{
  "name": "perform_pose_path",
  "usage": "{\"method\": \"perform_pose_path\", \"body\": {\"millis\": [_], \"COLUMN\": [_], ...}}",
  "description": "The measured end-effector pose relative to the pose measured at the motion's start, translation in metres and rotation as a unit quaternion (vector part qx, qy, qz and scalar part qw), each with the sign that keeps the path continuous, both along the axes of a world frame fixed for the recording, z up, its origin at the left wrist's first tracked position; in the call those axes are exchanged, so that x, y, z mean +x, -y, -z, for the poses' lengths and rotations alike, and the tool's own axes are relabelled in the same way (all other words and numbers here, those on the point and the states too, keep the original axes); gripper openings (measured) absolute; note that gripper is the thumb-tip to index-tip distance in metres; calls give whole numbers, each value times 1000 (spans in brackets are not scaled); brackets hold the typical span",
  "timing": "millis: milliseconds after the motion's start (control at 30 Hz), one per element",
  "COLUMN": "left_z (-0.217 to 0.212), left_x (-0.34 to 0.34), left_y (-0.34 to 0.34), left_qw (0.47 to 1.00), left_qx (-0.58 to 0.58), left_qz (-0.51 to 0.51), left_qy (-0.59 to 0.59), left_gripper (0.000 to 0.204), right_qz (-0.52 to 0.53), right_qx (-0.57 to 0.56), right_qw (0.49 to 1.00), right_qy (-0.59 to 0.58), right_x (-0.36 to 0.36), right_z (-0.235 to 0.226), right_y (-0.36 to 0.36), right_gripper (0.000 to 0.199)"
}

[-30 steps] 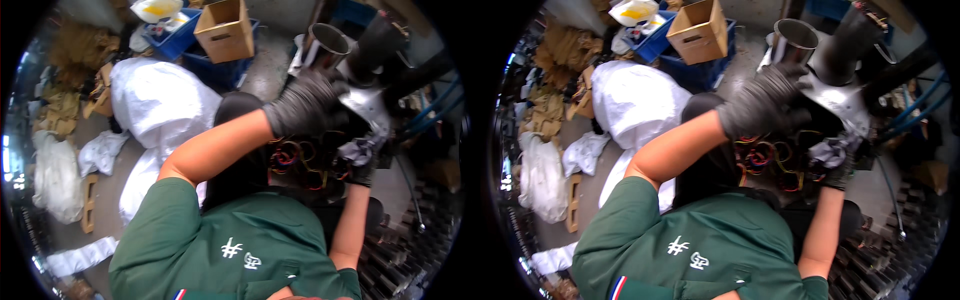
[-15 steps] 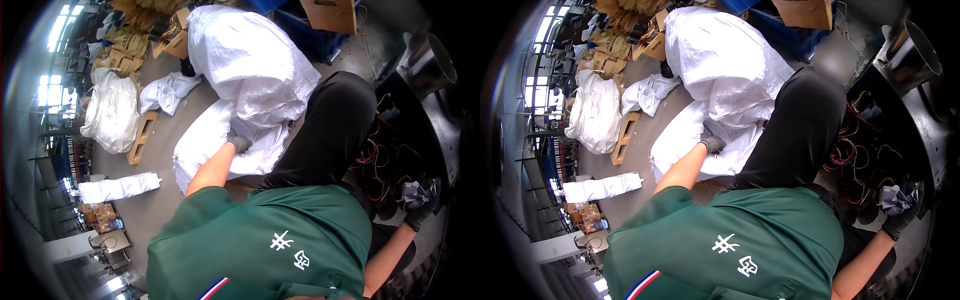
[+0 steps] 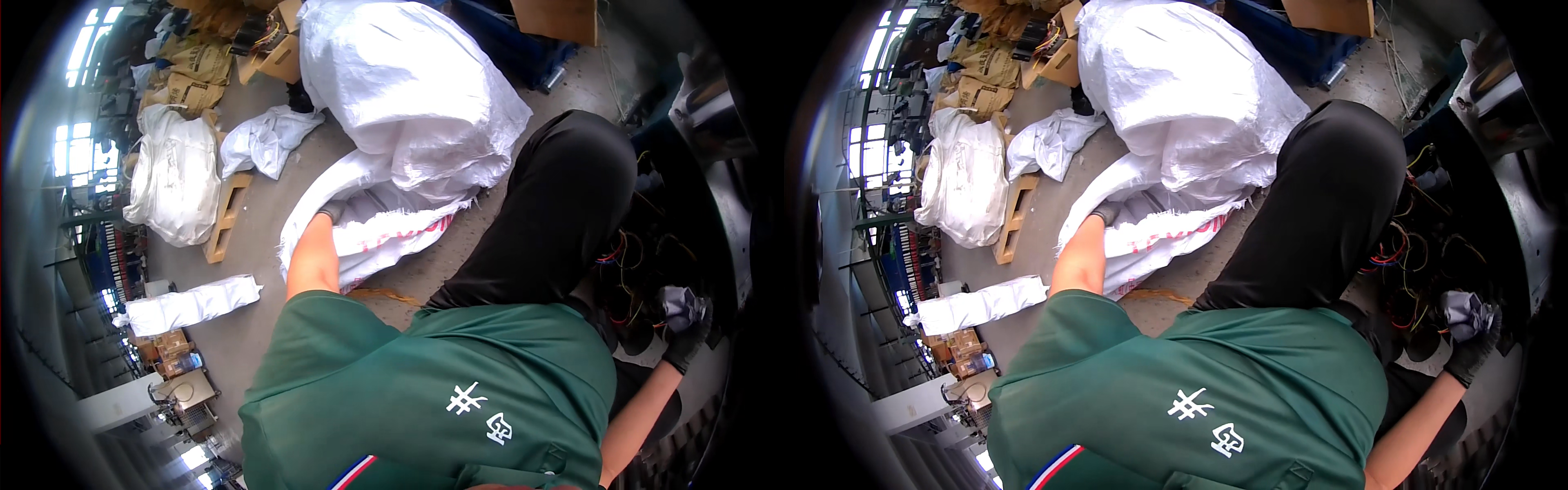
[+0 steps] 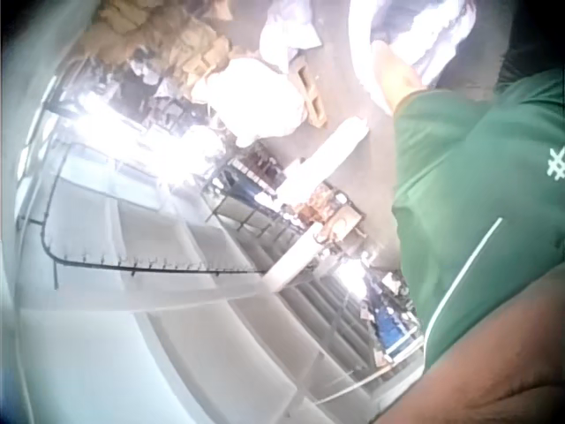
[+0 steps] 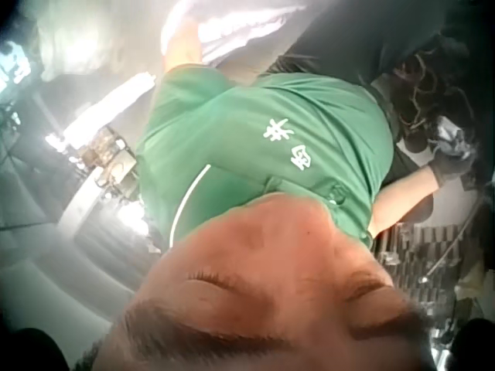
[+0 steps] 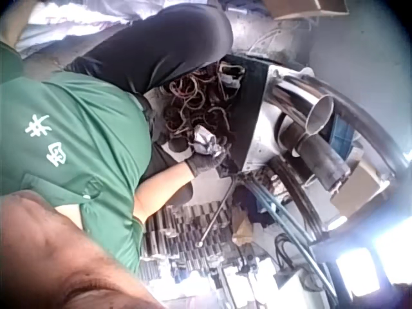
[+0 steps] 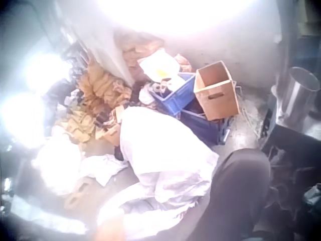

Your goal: The person organizes colored wires on a motor stator using a thin metal tool, places the stator and a metal cylinder into a hydraulic press to assemble them, and then wipes the finished part with a cloth.

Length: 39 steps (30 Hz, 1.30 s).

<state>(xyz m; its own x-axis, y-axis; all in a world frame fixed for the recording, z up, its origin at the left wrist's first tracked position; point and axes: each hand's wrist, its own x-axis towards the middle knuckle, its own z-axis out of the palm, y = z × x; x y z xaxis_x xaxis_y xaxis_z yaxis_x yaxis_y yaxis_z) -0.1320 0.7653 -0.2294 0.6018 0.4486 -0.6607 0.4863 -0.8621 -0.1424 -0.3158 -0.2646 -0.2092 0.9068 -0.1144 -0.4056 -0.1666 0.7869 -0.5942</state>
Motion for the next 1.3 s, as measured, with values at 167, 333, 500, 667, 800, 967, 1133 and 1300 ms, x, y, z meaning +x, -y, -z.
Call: {"method": "perform_pose_path", "body": {"millis": [167,333,500,667,800,967,1133,1300], "left_z": [1,-33,-123,-262,-338,-322,-242,-219], "left_x": [25,29,46,82,94,104,65,68], "left_y": [31,126,169,256,370,541,663,665], "left_qw": [995,972,938,732,618,511,485,554], "left_qx": [23,-145,-165,-449,-572,-615,-808,-824], "left_qz": [45,178,166,52,200,436,300,111], "left_qy": [-88,-58,255,510,501,413,150,-49], "left_gripper": [71,79,80,36,39,41,48,52], "right_qz": [-69,27,103,85,80,123,136,101], "right_qx": [10,-82,-92,-94,-77,-104,-150,-203], "right_qw": [993,995,990,983,985,962,976,973], "right_qy": [92,-45,-36,129,135,219,85,44], "right_x": [0,8,18,72,69,68,60,44], "right_z": [1,-18,-48,-145,-160,-178,-194,-195], "right_y": [-6,-56,-98,-198,-199,-202,-203,-196], "right_gripper": [67,53,71,93,76,62,75,88]}}
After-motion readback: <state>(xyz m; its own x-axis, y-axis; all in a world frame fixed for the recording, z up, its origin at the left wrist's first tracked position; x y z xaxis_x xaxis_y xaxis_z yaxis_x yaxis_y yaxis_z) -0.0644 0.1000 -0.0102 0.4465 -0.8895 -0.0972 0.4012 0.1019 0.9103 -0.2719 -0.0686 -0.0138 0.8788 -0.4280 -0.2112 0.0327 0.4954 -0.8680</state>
